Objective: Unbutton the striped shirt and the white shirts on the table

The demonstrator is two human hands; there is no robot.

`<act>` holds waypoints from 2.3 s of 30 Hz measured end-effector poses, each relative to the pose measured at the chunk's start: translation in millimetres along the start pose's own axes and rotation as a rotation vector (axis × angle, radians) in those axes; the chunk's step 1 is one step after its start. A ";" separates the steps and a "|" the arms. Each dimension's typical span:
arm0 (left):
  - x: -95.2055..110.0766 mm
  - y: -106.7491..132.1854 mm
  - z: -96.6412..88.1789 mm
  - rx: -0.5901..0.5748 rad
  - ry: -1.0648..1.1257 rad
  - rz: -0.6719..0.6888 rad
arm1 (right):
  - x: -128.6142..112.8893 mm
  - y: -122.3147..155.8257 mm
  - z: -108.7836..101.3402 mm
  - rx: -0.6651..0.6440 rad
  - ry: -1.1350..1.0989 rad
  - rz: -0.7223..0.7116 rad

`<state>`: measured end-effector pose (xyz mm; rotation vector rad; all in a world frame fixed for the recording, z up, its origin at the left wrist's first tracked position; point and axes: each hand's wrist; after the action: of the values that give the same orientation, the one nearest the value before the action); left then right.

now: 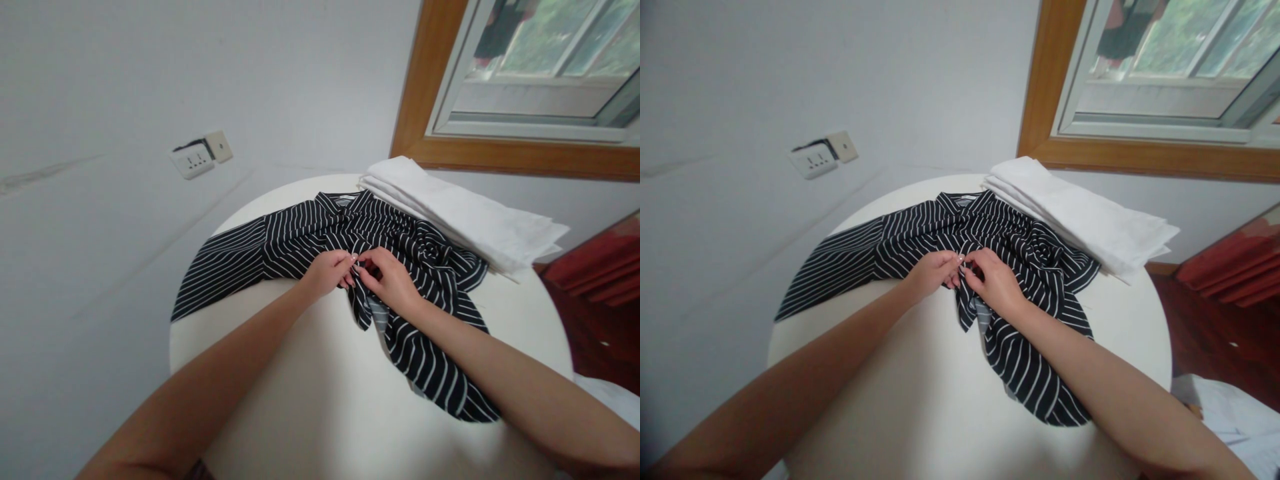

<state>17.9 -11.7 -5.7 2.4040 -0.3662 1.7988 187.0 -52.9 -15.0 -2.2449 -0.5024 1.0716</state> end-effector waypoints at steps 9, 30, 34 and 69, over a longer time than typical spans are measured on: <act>2.6 2.6 0.9 -0.004 -0.043 -0.001 | -2.2 1.0 -2.7 -0.060 0.084 -0.038; -1.9 2.2 -2.0 -0.079 -0.050 0.220 | 5.6 -2.6 -2.4 -0.093 -0.481 0.389; 2.9 7.0 -3.4 -0.059 -0.171 0.326 | 11.8 -3.9 -2.1 -0.182 -0.674 0.524; 10.5 -1.4 -42.3 -0.128 -0.668 0.602 | 15.6 -29.4 -52.2 -0.375 -0.103 0.213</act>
<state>-18.2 -1.6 16.7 2.9287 -1.3361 0.9715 235.5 -40.4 21.3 -2.6260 -0.5542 1.2939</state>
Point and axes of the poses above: each hand's wrist, its own y-axis away from the middle knuckle, its own z-axis out of the palm, x = y × z, and after that the axes turned 13 degrees about x, right-handed
